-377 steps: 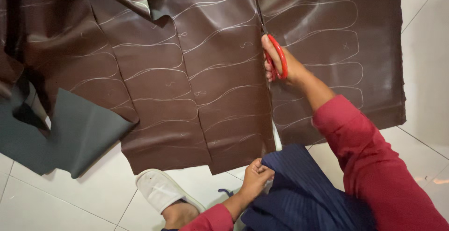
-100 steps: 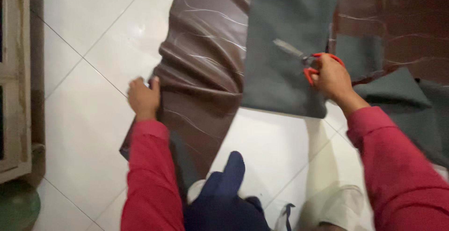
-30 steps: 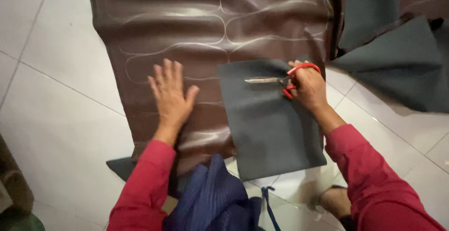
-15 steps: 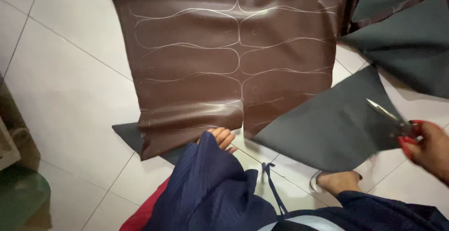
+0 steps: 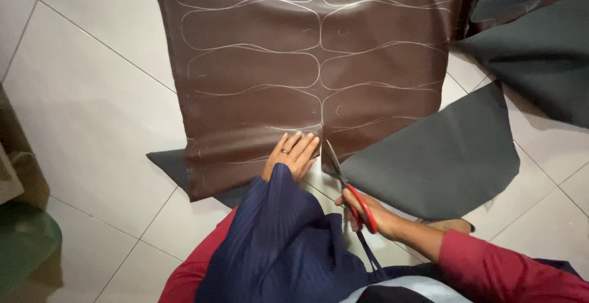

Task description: The person uses red-handled scissors to cut a large brown sheet of material laid on a tiled floor. They follow white chalk lines to separate the sheet into multiple pieces, occasionally repositioning the material and moving cut pieces aside.

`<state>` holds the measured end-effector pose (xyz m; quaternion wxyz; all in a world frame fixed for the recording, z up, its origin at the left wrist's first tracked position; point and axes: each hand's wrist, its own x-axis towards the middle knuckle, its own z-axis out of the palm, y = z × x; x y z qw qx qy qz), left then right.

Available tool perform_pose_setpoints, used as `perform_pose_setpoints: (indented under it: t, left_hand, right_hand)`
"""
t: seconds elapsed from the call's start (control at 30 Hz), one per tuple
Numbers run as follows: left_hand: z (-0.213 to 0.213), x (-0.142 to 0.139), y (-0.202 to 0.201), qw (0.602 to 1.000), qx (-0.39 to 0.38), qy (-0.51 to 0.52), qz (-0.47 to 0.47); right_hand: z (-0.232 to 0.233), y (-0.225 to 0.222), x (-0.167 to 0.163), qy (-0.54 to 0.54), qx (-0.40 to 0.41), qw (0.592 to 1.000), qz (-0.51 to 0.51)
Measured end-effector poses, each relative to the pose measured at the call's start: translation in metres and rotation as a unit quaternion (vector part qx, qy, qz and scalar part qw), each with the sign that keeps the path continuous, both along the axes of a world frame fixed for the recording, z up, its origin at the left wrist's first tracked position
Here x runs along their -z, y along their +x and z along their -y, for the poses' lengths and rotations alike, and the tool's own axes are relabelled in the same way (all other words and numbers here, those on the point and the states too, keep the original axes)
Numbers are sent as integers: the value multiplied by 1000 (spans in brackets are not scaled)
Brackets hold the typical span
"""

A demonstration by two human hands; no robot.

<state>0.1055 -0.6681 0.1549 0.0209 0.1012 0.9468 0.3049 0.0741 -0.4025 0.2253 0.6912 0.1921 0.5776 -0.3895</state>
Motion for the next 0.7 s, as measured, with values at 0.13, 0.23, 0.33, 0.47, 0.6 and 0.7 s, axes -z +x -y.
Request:
perform_pose_setpoints:
  t: [0.13,0.23,0.33,0.47,0.6,0.7]
  left_hand:
    - [-3,-7,4,1000,4,23,11]
    - [-3,-7,5,999,11,38,16]
    - [-1,-5,5,998,18,43,36]
    - [-3,-4,4,999,18,44,26]
    - [-3,-5,3,998,17,53,32]
    - [-1,-5,1,998,24,55,23]
  right_hand:
    - [16,6,18,-36,59,997,-34]
    - [29,10,36,-66,153,986,-18]
    - [40,10,50,-95,205,974,-34]
    - [48,9,56,-78,212,971,-79]
    - [57,2,50,-10,217,973,-74]
    - [62,-4,41,23,186,979,-81]
